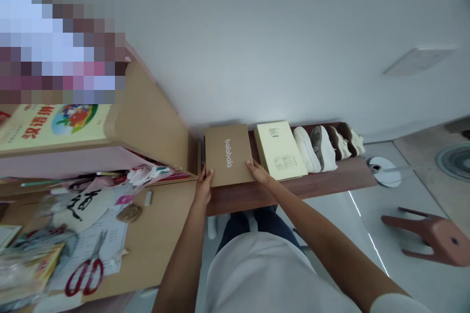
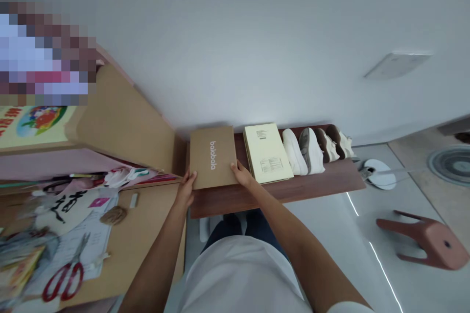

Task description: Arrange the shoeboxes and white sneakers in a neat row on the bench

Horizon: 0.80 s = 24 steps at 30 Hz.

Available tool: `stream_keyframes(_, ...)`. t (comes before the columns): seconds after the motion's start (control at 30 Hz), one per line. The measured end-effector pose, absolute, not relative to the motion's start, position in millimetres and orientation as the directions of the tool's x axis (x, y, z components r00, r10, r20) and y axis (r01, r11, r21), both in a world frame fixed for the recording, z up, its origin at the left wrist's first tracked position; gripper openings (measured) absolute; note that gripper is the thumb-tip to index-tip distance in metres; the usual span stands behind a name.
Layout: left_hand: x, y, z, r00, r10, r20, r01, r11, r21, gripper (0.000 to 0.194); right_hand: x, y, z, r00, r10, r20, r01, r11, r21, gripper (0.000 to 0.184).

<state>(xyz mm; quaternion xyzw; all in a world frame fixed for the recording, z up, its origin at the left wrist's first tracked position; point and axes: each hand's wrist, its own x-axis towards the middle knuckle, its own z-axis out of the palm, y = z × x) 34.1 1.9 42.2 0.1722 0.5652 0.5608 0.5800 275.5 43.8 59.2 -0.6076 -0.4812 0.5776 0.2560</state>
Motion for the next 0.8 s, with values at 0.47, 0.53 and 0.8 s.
stream_keyframes(0.47,24.9,7.9,15.4,-0.294,0.83,-0.474,-0.386,0.351,0.853,0.051,257.6,54.5,23.0,-0.127,0.817,-0.562,0.186,-0.537,-0.823,0.076)
stream_keyframes(0.53,24.8,9.2,18.1,-0.292,0.821,-0.49,-0.411,0.355,0.84,0.05,257.0,56.0,19.7,-0.119,0.821,-0.559,0.194,-0.533,-0.824,0.081)
stream_keyframes(0.8,26.5,13.8,22.7,-0.316,0.789,-0.527,-0.454,0.363,0.814,0.05,258.0,59.6,15.0,-0.111,0.816,-0.567,0.27,-0.524,-0.807,0.081)
